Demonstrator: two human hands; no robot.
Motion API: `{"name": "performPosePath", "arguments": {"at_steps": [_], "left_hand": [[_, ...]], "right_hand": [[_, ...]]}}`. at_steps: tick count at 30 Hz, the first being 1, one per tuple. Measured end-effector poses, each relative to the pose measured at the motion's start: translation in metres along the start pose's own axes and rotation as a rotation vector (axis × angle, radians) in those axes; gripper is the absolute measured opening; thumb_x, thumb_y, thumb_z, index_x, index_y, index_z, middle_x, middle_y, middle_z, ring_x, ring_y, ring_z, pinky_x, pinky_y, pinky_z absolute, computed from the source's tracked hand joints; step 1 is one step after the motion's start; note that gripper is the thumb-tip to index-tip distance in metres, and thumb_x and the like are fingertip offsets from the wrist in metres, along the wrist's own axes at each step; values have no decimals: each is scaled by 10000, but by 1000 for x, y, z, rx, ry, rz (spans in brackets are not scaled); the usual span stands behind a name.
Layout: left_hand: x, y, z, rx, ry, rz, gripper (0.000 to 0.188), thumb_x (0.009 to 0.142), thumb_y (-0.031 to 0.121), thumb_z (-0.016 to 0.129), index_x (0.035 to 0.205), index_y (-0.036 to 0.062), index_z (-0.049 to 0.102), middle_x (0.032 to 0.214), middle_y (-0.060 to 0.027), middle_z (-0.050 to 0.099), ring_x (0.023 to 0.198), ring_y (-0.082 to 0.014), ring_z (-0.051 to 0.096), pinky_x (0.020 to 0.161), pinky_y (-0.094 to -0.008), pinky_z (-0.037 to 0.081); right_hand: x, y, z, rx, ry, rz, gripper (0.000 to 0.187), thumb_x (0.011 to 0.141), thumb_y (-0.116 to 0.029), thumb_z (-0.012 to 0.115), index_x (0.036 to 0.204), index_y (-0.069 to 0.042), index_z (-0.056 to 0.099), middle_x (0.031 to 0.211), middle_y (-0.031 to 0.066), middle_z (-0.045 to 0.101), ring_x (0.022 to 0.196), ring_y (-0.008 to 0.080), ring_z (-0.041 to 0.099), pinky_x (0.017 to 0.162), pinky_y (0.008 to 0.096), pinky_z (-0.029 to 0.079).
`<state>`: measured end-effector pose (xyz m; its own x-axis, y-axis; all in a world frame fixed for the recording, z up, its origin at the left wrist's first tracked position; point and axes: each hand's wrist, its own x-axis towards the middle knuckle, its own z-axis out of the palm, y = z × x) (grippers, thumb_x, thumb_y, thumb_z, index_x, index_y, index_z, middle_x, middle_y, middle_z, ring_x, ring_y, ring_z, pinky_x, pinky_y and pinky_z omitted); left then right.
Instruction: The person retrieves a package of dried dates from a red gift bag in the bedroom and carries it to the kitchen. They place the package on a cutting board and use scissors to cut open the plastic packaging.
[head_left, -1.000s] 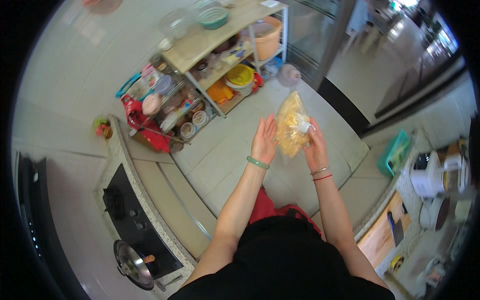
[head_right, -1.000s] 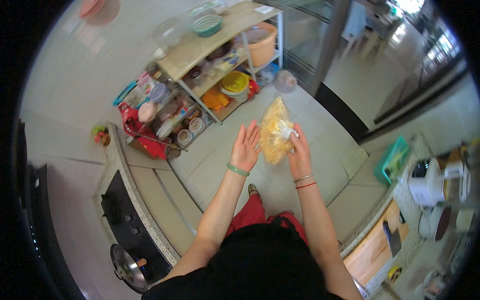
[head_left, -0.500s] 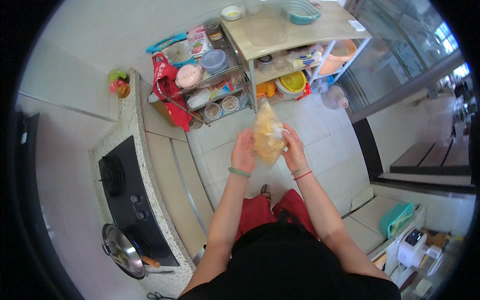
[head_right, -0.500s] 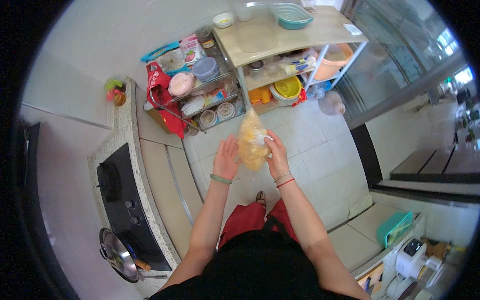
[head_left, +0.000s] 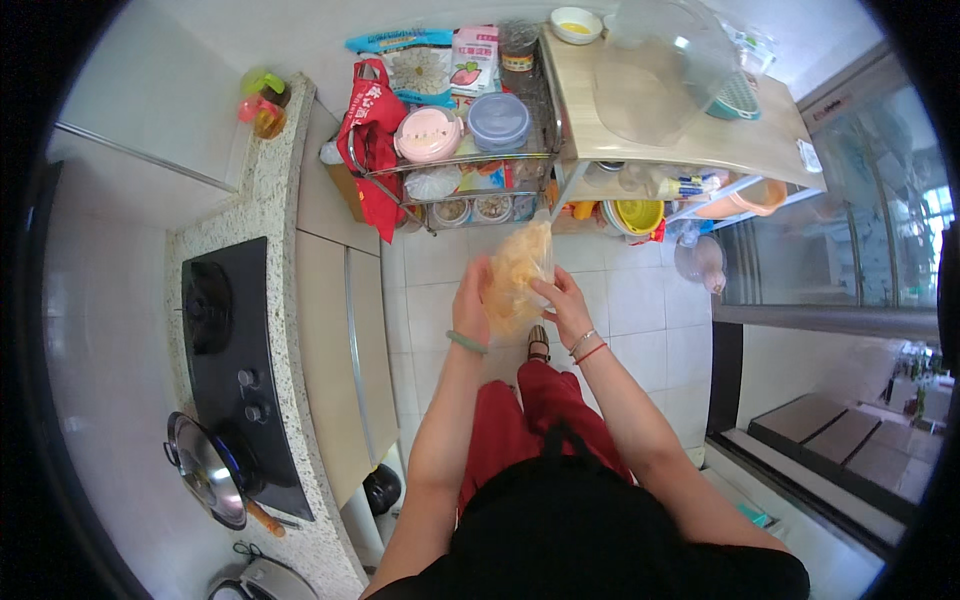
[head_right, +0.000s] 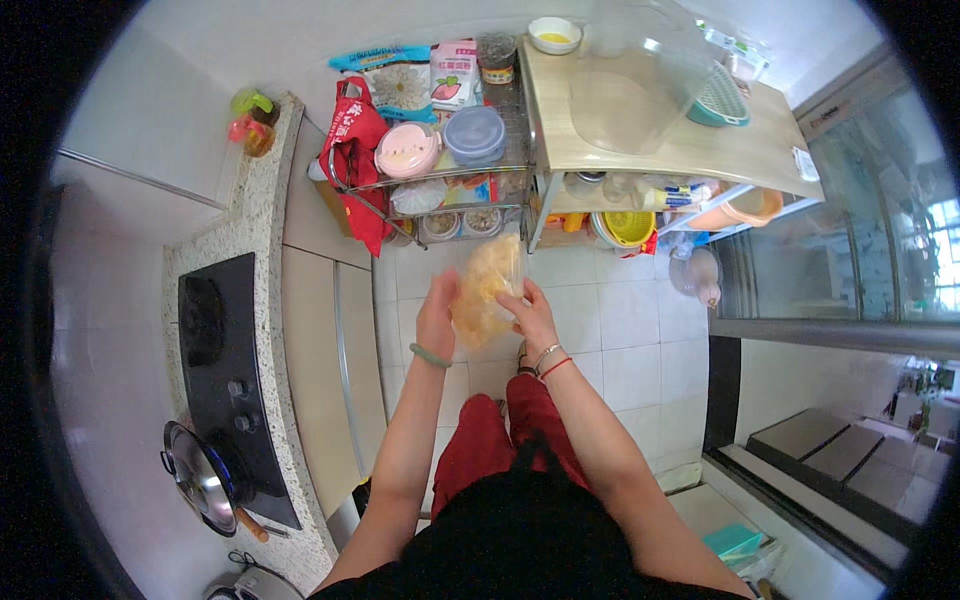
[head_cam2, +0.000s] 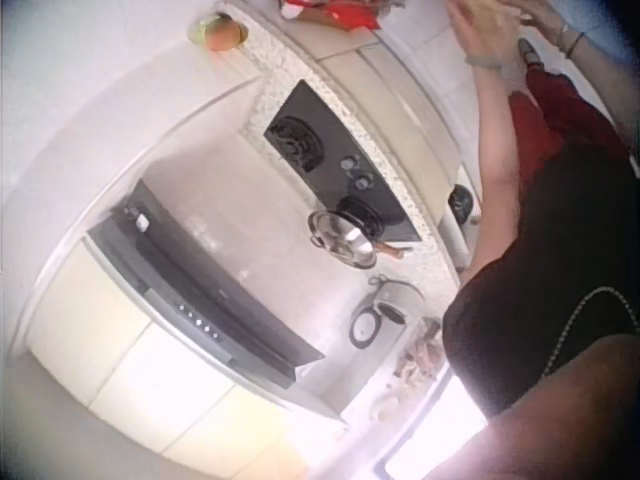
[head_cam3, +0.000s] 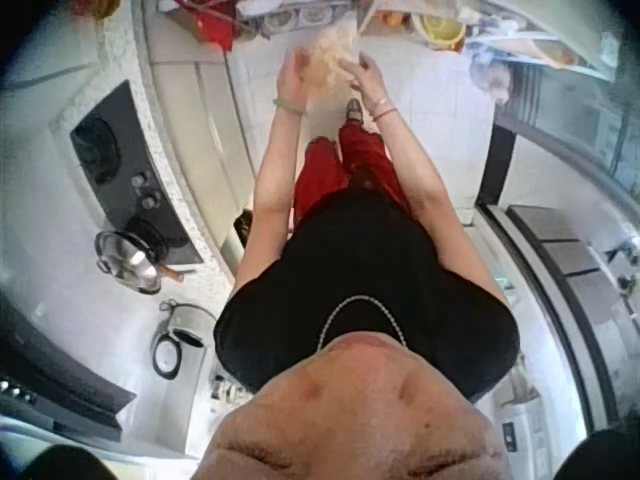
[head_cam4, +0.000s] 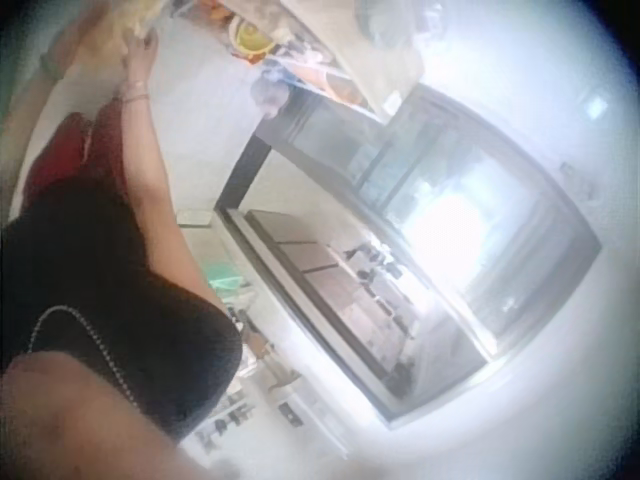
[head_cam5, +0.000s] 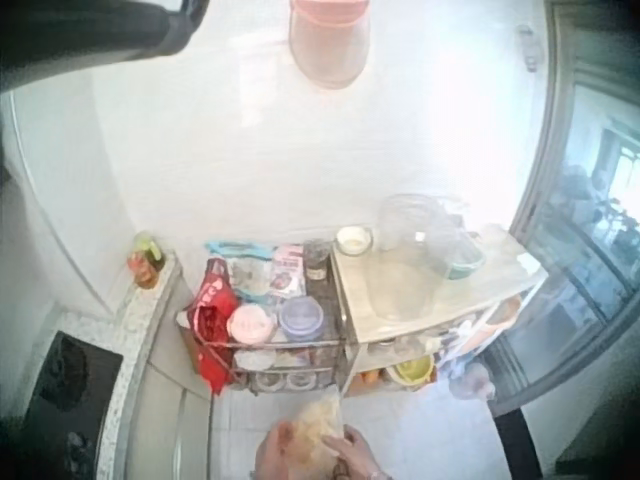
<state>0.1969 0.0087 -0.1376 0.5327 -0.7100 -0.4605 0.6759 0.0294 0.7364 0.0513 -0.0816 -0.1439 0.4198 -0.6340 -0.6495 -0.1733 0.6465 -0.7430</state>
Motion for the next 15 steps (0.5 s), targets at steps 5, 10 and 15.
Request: {"name": "performPosePath", "arguments": {"at_steps": [5, 10, 15], "left_hand": [[45, 13, -4, -75, 114, 56, 573, 1031, 416, 411, 1426, 2, 417, 1460, -121, 438, 1377, -208, 369, 1145, -346, 262], [87, 24, -19, 100, 230, 134, 535, 1027, 357, 448, 1426, 2, 417, 1446, -118, 451, 1364, -209, 382, 1132, -334, 286], [150, 3, -48, 69, 453, 207, 540, 1006, 354, 485, 1454, 65, 401, 1470, -96, 420, 1358, -220, 375, 1124, -349, 274]], "right_hand": [[47, -19, 15, 87, -140, 69, 510, 858, -273, 699, 1314, -177, 494, 1170, -22, 582, 1057, 124, 533, 808, 417, 459], [107, -10, 36, 234, -52, 200, 517, 867, -277, 689, 1316, -137, 474, 1256, 22, 547, 1111, 196, 550, 833, 484, 490], [186, 12, 62, 354, 16, 197, 423, 889, -271, 663, 1245, -115, 495, 1194, 48, 555, 1152, 234, 522, 900, 549, 478]]}}
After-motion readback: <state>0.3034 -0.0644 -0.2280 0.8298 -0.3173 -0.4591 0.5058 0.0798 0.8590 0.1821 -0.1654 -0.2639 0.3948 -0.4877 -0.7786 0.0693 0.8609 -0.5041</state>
